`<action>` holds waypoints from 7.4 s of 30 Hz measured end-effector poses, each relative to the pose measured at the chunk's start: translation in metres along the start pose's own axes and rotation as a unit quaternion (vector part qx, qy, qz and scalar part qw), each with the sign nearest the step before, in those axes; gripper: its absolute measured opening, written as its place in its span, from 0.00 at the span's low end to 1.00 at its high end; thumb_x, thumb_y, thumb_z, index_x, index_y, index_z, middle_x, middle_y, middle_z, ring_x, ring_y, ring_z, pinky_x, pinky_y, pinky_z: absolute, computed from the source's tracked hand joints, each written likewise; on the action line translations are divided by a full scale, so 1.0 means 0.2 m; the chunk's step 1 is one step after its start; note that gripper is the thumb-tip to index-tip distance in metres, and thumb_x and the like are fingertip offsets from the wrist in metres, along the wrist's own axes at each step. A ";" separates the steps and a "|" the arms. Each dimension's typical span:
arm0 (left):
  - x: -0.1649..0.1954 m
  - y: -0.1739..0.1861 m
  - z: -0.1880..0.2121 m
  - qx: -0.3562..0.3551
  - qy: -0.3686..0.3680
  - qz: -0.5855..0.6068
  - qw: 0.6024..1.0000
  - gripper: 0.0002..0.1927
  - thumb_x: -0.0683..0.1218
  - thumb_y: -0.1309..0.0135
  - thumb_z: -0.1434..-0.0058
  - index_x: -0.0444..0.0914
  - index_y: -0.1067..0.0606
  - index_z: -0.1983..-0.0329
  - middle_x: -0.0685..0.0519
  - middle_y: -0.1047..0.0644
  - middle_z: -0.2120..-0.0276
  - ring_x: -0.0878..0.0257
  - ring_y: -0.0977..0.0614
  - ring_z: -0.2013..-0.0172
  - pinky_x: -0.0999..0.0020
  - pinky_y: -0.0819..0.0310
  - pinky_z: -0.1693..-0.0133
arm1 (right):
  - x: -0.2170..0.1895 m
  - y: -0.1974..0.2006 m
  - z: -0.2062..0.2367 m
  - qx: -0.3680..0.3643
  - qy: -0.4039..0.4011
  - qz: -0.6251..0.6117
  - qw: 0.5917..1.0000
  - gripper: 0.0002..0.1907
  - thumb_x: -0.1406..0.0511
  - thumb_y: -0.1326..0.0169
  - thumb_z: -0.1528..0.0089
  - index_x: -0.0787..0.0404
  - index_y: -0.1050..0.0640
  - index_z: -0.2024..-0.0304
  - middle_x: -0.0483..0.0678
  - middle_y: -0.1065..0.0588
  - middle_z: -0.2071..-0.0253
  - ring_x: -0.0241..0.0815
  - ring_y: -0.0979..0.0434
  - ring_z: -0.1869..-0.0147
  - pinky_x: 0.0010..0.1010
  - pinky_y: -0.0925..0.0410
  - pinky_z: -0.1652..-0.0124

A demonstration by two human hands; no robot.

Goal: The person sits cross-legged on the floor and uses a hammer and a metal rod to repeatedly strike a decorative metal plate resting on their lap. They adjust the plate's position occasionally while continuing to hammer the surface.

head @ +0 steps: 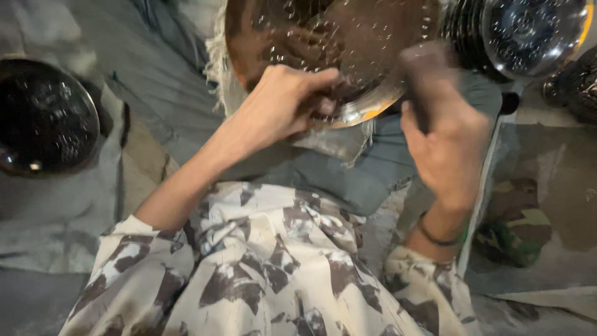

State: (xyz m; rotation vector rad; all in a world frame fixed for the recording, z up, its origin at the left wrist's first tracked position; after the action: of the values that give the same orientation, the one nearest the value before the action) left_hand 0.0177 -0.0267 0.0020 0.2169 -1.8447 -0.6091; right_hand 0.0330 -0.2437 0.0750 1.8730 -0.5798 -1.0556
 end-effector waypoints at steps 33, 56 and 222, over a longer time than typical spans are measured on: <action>-0.01 -0.03 -0.06 -0.081 -0.019 0.011 0.996 0.25 0.34 0.41 0.53 0.36 0.24 0.48 0.43 0.19 0.70 0.44 0.17 0.67 0.57 0.23 0.66 | 0.03 -0.05 0.23 0.065 -0.095 -0.047 0.992 0.39 0.69 0.37 0.36 0.50 0.39 0.26 0.56 0.21 0.53 0.47 0.17 0.55 0.36 0.23 0.57; 0.04 0.02 -0.15 -0.174 -0.108 0.041 0.978 0.16 0.35 0.40 0.51 0.36 0.26 0.58 0.46 0.20 0.72 0.45 0.17 0.69 0.54 0.27 0.68 | 0.28 -0.16 0.55 0.177 -0.304 -0.241 0.904 0.45 0.68 0.35 0.31 0.58 0.49 0.20 0.61 0.46 0.18 0.44 0.24 0.52 0.33 0.27 0.63; -0.08 0.07 -0.07 -0.156 -0.063 -0.051 0.984 0.27 0.37 0.38 0.54 0.36 0.25 0.47 0.45 0.18 0.68 0.43 0.17 0.66 0.52 0.24 0.64 | 0.02 -0.14 0.16 0.137 -0.183 -0.123 0.966 0.42 0.65 0.38 0.34 0.54 0.46 0.24 0.53 0.21 0.56 0.47 0.20 0.61 0.36 0.23 0.59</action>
State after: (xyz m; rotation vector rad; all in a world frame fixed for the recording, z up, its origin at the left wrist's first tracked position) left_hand 0.0377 -0.0126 -0.0012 0.0656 -1.8367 -0.9917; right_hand 0.0071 -0.2471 0.0422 2.0377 -0.7495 -1.5736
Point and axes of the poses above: each hand's wrist, its own z-axis away from the middle knuckle, its own y-axis out of the back of the hand, x = y × z, the point moved 5 cm from there along -z, towards the middle knuckle
